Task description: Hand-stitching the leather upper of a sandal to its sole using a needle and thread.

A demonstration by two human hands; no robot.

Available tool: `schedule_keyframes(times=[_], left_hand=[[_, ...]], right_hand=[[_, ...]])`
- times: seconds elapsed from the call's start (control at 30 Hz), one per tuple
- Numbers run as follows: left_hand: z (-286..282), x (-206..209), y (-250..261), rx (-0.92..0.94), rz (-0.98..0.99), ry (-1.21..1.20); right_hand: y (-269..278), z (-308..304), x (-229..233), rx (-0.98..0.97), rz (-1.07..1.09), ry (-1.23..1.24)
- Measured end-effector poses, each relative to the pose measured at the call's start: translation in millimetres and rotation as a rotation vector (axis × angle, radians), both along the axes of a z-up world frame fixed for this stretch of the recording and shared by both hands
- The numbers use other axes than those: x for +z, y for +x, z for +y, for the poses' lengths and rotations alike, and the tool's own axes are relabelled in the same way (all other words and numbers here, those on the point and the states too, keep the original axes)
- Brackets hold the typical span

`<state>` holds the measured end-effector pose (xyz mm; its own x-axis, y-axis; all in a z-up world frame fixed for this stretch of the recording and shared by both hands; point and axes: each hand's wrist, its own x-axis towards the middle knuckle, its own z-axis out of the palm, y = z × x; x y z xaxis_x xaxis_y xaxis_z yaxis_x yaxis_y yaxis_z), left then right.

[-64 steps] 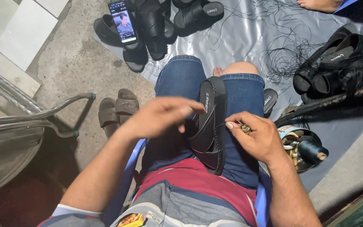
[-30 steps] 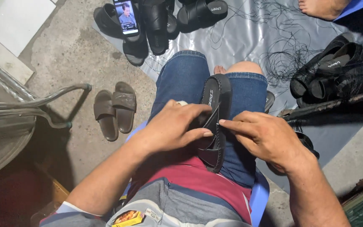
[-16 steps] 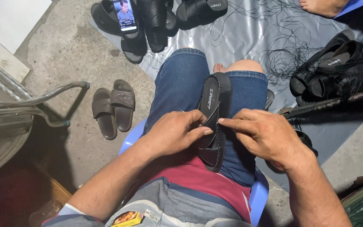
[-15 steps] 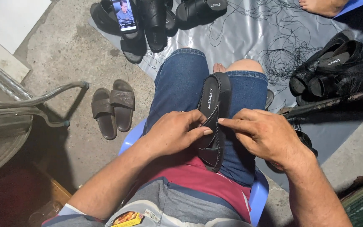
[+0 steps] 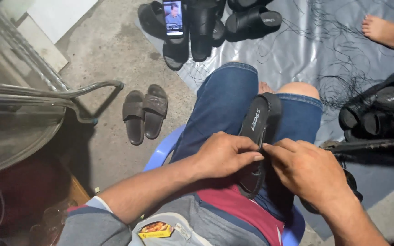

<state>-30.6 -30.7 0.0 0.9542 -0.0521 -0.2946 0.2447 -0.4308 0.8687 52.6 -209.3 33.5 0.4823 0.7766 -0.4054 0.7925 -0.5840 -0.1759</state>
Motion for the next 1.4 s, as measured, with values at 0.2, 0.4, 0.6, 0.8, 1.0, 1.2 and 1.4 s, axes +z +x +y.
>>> schedule_keyframes(times=[0.2,0.4,0.6,0.8,1.0,1.2,1.4], left_hand=[[6.0,-5.0,4.6,-0.088,-0.029,0.06],[45.6,-0.6,7.1,-0.277,-0.17,0.148],[76.1,33.0,8.8,-0.328,0.133,0.153],[42.2,25.4,12.3,-0.019,0.314,-0.704],[25.3,3.1,16.3,0.042,0.092,-0.308],[28.7,17.8,24.7,-0.233,0.055,0.008],[33.9,31.5,26.5,-0.313,0.003,0.011]], right_hand=[[-7.7,22.0,8.4,-0.166,0.036,-0.055],[-1.6,27.1,25.4,-0.296,0.185,-0.148],[-2.9,7.6,13.9,-0.255,0.19,0.074],[-0.8,5.0,11.8,-0.352,0.285,0.248],[-6.8,0.3,6.7,-0.389,0.283,0.322],[-12.0,5.9,11.0,-0.467,0.301,0.355],[2.5,-8.7,28.2,-0.573,0.385,0.041]])
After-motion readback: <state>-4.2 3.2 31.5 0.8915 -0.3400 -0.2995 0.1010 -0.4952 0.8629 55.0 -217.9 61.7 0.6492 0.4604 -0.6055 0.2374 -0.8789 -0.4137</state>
